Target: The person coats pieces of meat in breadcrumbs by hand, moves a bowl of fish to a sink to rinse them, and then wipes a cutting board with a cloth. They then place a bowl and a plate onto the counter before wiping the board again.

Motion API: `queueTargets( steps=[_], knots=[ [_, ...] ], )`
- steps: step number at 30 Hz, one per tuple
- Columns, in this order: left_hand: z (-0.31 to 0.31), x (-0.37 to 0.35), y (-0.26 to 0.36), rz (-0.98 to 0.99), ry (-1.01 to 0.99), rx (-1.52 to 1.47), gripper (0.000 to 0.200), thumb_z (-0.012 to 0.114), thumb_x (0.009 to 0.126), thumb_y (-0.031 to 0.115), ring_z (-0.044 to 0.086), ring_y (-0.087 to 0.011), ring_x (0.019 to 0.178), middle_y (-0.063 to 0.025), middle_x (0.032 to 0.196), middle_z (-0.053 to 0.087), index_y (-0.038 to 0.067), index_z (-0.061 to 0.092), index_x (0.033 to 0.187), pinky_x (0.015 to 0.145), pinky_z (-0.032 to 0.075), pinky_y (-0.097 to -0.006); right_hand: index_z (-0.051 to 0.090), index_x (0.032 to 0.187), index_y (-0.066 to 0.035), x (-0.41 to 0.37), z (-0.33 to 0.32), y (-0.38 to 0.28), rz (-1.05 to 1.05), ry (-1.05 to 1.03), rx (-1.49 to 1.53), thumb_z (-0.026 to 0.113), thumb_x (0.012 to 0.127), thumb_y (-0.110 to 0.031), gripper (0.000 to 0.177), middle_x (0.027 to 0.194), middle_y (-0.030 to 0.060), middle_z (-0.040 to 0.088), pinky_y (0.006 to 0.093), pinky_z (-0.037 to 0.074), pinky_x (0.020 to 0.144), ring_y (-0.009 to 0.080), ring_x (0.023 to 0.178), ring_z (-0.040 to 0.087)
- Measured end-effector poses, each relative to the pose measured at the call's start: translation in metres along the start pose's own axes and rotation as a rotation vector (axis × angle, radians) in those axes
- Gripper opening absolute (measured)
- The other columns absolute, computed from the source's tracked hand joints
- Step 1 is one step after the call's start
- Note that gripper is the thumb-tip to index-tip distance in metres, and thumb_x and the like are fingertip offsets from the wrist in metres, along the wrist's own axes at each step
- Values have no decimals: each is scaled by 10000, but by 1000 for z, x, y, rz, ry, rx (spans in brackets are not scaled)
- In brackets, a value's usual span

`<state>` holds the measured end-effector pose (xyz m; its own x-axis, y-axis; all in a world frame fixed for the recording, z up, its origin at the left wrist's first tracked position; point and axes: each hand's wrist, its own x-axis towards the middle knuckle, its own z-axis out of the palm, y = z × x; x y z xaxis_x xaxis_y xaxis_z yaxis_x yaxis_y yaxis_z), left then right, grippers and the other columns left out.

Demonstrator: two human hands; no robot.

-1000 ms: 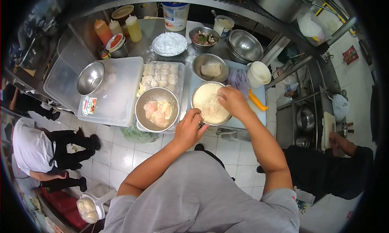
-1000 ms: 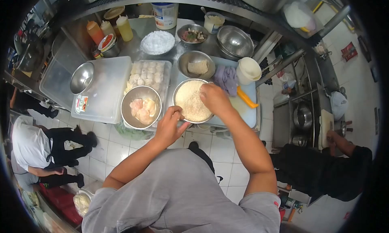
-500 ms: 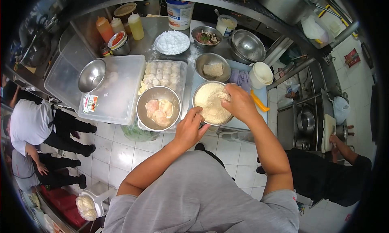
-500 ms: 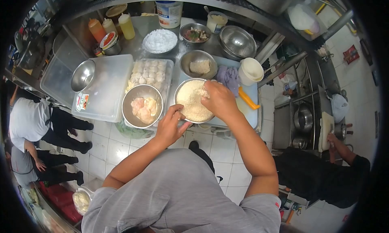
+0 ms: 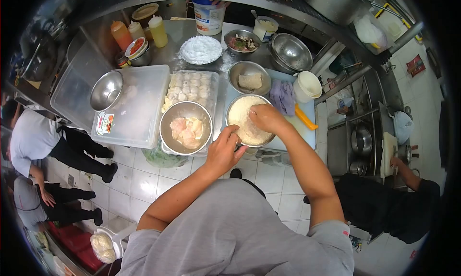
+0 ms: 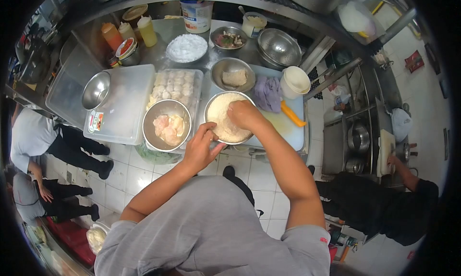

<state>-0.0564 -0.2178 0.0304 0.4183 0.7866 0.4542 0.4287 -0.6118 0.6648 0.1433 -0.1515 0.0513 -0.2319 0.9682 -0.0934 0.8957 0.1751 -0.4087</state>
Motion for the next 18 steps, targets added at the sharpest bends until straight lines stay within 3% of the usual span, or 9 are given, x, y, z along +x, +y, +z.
queueTargets(
  steps=[3, 6, 9, 10, 13, 17, 18],
  knots=[
    [2, -1, -3, 1, -10, -3, 274, 744, 714, 124, 609, -299, 879, -149, 1144, 536, 29, 519, 838, 642, 510, -350, 631, 834, -2, -18, -44, -37, 95, 5, 163, 481, 854, -218, 263, 884, 245, 621, 470, 443, 817, 408, 888, 590],
    [4, -1, -2, 35, 36, 7, 316, 771, 692, 120, 609, -297, 823, -141, 1137, 532, 31, 511, 849, 617, 497, -356, 628, 839, -5, -18, 5, -24, 65, -45, 119, 477, 847, -211, 256, 879, 246, 619, 474, 454, 785, 414, 872, 588],
    [6, 0, -1, 37, 32, -18, 311, 767, 695, 108, 606, -310, 831, -151, 1142, 525, 32, 508, 849, 636, 498, -361, 626, 841, -9, -18, -22, -31, 42, -154, 106, 470, 850, -219, 262, 865, 242, 620, 476, 457, 769, 417, 851, 588],
    [6, 3, -2, 40, 34, -21, 310, 766, 696, 106, 606, -312, 833, -154, 1145, 524, 31, 507, 850, 641, 499, -363, 626, 840, -4, -24, -33, -40, 56, -96, 165, 464, 856, -233, 281, 861, 241, 622, 477, 454, 776, 419, 840, 587],
    [6, -5, -1, 36, 18, -33, 308, 764, 700, 100, 605, -317, 840, -160, 1154, 519, 29, 505, 850, 653, 502, -369, 621, 820, 3, -23, 15, -26, 6, -58, 136, 464, 858, -237, 290, 847, 242, 619, 482, 450, 768, 422, 829, 586],
    [6, -4, -2, 43, 7, -23, 309, 766, 704, 106, 610, -317, 851, -162, 1171, 512, 27, 507, 855, 660, 505, -373, 604, 822, -7, -20, -17, -17, -94, -177, 112, 451, 874, -245, 287, 853, 235, 610, 488, 442, 748, 411, 828, 583],
    [5, 0, -2, 36, 8, -18, 311, 766, 705, 109, 612, -317, 853, -162, 1175, 511, 27, 509, 859, 662, 507, -375, 594, 836, -8, -24, -30, -16, -14, -63, 172, 477, 864, -222, 245, 855, 222, 607, 480, 448, 735, 407, 814, 582]
  ],
)
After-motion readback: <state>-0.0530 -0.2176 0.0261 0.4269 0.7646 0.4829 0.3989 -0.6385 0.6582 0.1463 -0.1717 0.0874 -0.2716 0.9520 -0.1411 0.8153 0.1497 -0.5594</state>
